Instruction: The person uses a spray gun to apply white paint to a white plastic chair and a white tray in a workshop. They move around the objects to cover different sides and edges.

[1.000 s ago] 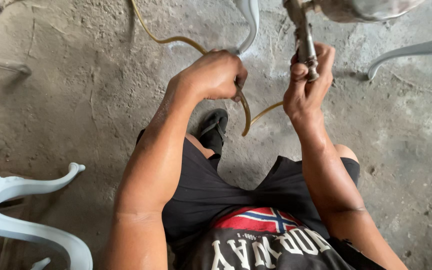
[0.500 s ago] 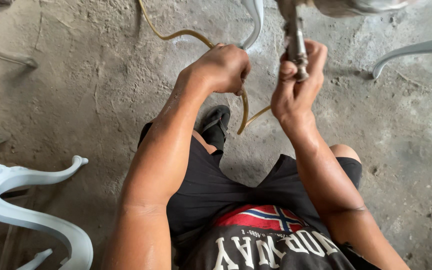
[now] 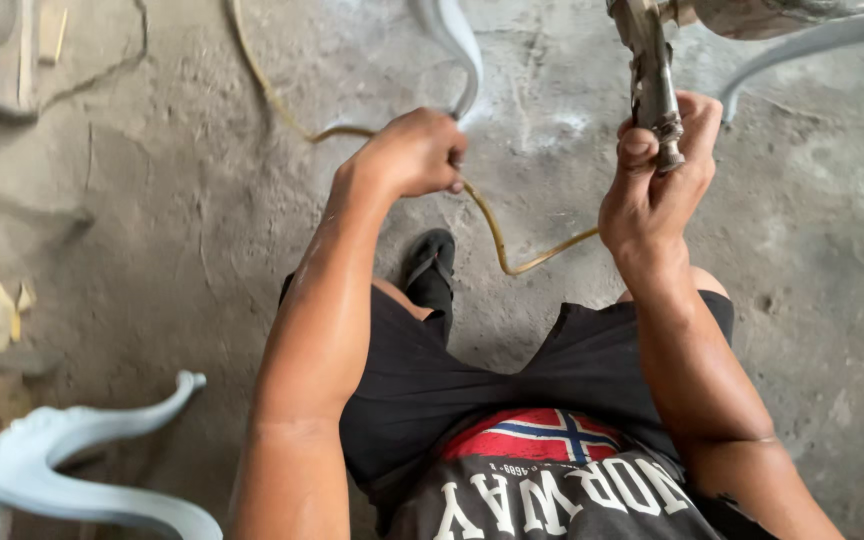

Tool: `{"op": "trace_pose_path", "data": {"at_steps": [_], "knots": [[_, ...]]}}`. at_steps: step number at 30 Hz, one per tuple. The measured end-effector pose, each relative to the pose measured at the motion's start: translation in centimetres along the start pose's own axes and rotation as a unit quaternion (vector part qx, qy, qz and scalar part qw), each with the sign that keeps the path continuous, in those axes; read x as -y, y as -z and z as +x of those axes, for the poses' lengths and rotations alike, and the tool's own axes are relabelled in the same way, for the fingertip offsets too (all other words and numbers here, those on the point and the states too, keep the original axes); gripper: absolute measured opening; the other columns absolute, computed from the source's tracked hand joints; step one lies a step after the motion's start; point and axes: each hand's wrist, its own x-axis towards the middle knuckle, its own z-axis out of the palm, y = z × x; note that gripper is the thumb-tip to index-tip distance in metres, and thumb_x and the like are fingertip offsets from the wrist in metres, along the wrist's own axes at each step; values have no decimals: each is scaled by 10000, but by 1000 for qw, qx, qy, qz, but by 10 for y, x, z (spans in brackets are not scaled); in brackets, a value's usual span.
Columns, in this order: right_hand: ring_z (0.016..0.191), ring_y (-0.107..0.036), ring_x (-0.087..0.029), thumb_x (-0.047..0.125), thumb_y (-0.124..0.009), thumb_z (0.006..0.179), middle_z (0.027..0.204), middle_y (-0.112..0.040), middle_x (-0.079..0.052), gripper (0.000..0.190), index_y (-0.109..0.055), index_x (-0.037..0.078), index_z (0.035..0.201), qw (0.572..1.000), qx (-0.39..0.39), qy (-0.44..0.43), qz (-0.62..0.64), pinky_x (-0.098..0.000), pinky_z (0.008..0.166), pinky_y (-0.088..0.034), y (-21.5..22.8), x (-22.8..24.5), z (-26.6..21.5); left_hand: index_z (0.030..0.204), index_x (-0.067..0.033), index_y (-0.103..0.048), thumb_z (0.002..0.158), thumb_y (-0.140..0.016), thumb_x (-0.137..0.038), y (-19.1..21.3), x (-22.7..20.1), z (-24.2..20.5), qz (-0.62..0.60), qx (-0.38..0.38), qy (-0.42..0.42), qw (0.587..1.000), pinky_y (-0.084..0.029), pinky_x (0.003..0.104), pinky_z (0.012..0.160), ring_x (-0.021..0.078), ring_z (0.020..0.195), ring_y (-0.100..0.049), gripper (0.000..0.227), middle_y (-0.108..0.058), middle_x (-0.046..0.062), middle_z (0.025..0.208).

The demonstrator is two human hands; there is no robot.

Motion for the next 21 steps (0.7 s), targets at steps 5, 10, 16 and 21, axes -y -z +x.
{"op": "trace_pose_path", "data": {"at_steps": [5,10,16,21], "knots": [[676,-517,-53,670,-463,1128,830,-598,-30,675,-449,-2,1190,997,-73,-25,-32,-220,602,-401,51,-12,-6,959,-62,-772,818,-830,-276,0,-3,8,24,-54,-20,998,-527,478,767,342,840,-705,263,-746,166,921],[599,-546,-48,687,-449,1116,827,-605,-9,643,-429,52,1217,988,-146,-32,-24,-202,477,-441,98,-41,-10,973,-93,-778,860,-798,-327,1,-13,18,40,-45,18,998,-531,481,796,372,872,-703,260,-739,176,911],[573,-501,-68,621,-490,1154,781,-559,-22,561,-456,63,1200,973,-228,-18,-31,-234,491,-403,157,-86,-14,1004,-132,-787,868,-775,-342,3,-22,17,51,-51,10,997,-529,491,798,391,875,-702,251,-736,188,898],[538,-473,-78,593,-489,1178,756,-531,-11,527,-494,67,1161,954,-295,-11,-46,-249,486,-434,168,-115,6,1027,-129,-781,915,-738,-380,3,-25,16,61,-59,10,996,-527,509,814,430,904,-683,278,-725,215,894]]}}
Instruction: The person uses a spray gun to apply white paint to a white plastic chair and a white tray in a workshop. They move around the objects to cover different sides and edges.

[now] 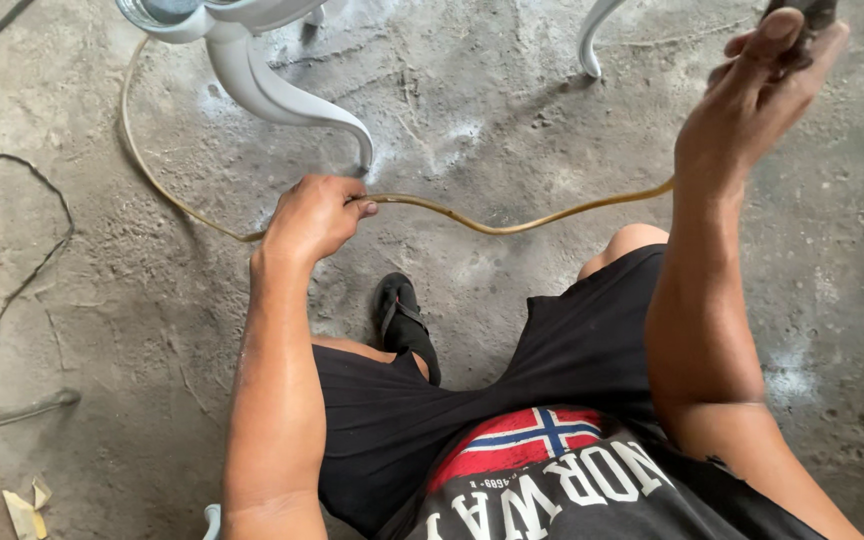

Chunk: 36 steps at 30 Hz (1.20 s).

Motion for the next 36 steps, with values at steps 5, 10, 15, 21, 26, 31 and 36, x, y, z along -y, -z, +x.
{"op": "trace_pose_path", "data": {"at_steps": [5,10,15,21,26,31,36], "knots": [[589,-523,-82,616,-446,1139,816,-585,-20,559,-462,60,1189,993,99,-12,64,-253,453,-459,-33,12,-24,1048,-108,-768,982,-669,-356,-3,-4,4,28,-33,-18,999,-522,528,842,427,922,-694,275,-732,210,927],[655,-552,-103,653,-424,1144,868,-589,-24,565,-431,89,1125,980,177,-60,74,-258,461,-484,-79,49,-62,1052,-99,-757,957,-675,-339,-8,-3,8,11,-24,-9,1000,-533,513,841,397,906,-714,271,-743,188,930],[587,-455,-87,676,-353,1124,762,-509,-10,597,-450,87,1108,961,268,-62,-1,-284,483,-378,-113,85,-100,1041,-111,-766,964,-676,-319,-12,-4,12,17,-36,5,999,-539,505,832,369,888,-728,240,-752,173,919],[646,-478,-74,643,-368,1172,783,-515,12,592,-477,62,1142,950,311,-19,-19,-278,544,-391,-115,82,-97,978,-75,-768,966,-679,-356,-12,-8,16,32,-5,0,999,-536,495,832,357,865,-732,295,-757,166,903],[589,-447,-65,671,-371,1145,792,-480,17,608,-452,69,1135,967,250,-15,-36,-272,489,-350,-89,50,-73,1009,-85,-776,970,-664,-325,-16,-15,21,17,-28,-2,999,-548,497,823,385,874,-727,268,-748,190,927],[588,-458,-66,672,-379,1145,762,-491,23,601,-455,77,1114,977,200,4,-75,-272,485,-363,-61,21,-57,1027,-78,-768,968,-664,-327,-14,-18,22,17,-30,-9,999,-542,508,832,397,889,-722,276,-745,198,915],[605,-409,-85,558,-383,1192,816,-490,-1,491,-476,77,1166,989,138,32,-46,-263,485,-366,-34,-14,-33,1019,-64,-765,969,-664,-325,-14,-20,20,18,-43,-16,999,-530,524,818,415,889,-706,284,-741,202,894]]}}
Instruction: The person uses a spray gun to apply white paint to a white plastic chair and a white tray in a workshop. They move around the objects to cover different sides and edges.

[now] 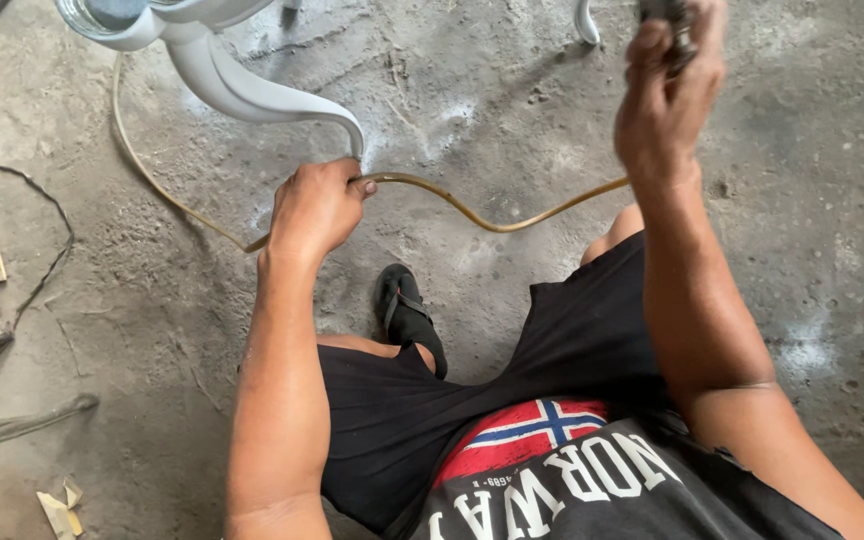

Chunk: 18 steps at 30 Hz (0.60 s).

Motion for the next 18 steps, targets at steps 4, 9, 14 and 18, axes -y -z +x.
{"op": "trace_pose_path", "data": {"at_steps": [4,9,14,18], "knots": [[582,-421,-78,517,-436,1213,781,-512,-6,454,-500,68,1235,998,-55,-10,29,-260,464,-356,22,-28,8,1024,-58,-748,973,-655,-320,1,0,0,-5,10,11,1000,-536,517,812,402,866,-717,283,-739,204,879],[518,-323,-92,486,-458,1240,704,-435,-26,426,-497,79,1122,993,-91,-49,50,-280,508,-283,15,-37,14,1012,-41,-746,989,-668,-302,-2,5,1,9,-18,-3,1000,-534,526,812,422,870,-707,274,-737,213,880],[682,-472,-93,589,-414,1181,896,-512,-30,511,-469,82,1152,996,-1,-24,86,-247,486,-407,-36,12,-8,1002,-45,-752,960,-690,-280,-7,10,2,11,-57,-20,998,-533,533,789,422,860,-710,247,-733,215,869],[599,-444,-77,748,-329,1085,774,-487,17,679,-460,85,1140,991,82,-104,14,-286,480,-362,-80,62,-25,983,-62,-771,933,-712,-266,-8,16,0,21,-71,-21,997,-534,537,787,431,871,-704,218,-731,219,874]]}}
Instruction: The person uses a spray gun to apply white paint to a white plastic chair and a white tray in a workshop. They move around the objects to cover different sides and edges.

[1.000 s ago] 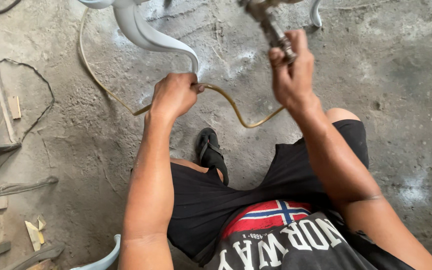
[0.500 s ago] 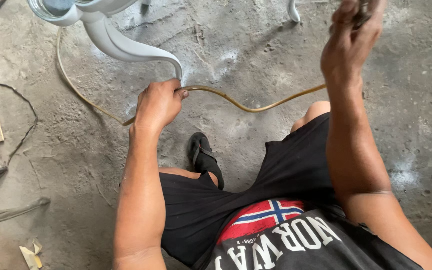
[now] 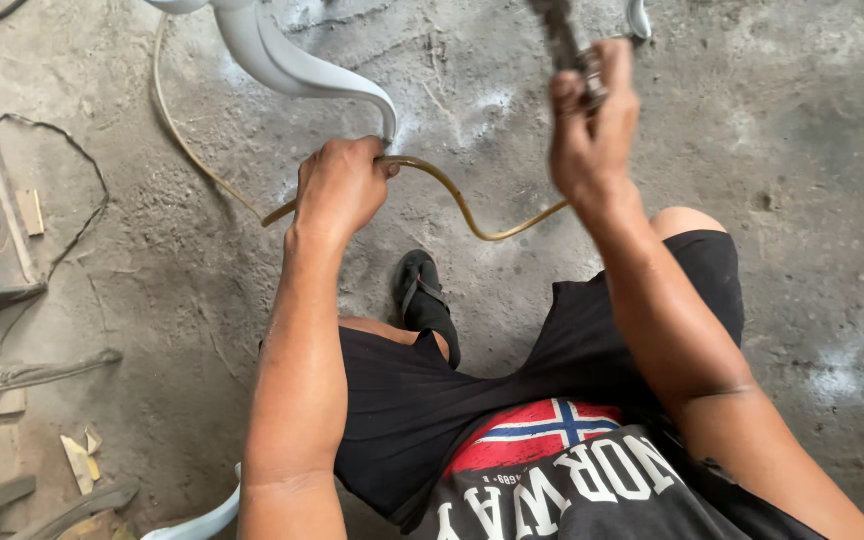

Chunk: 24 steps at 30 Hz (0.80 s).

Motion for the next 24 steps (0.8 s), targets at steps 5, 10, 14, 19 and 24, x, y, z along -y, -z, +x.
{"op": "trace_pose_path", "data": {"at_steps": [5,10,14,19,24], "knots": [[651,-469,-90,710,-323,1102,778,-493,4,652,-460,75,1138,993,89,53,56,-288,542,-403,-38,43,-20,972,-45,-761,952,-695,-280,1,1,-2,21,36,27,999,-539,521,789,393,832,-725,245,-740,208,828],[683,-479,-86,672,-354,1143,821,-481,2,632,-446,47,1147,984,119,109,69,-296,581,-432,-52,54,-15,969,-47,-759,992,-663,-267,2,-3,1,5,58,34,998,-555,491,767,355,793,-743,241,-746,189,847],[634,-465,-86,671,-367,1116,799,-490,19,617,-455,60,1129,991,75,72,87,-281,520,-398,-37,31,7,972,-28,-740,983,-669,-278,1,-6,3,19,64,26,997,-567,476,764,343,788,-750,259,-748,185,832],[665,-465,-109,635,-383,1162,829,-469,-5,573,-476,71,1194,990,-11,137,25,-278,559,-380,14,-5,19,969,-23,-750,972,-670,-269,-1,-8,5,-11,51,11,999,-551,507,777,392,826,-728,258,-738,213,857],[585,-428,-103,570,-456,1160,788,-512,-28,553,-480,37,1305,985,-93,115,86,-302,513,-344,65,-25,33,990,-24,-742,975,-663,-277,-5,-12,9,-6,50,24,998,-536,532,786,440,849,-703,265,-726,238,865]]}}
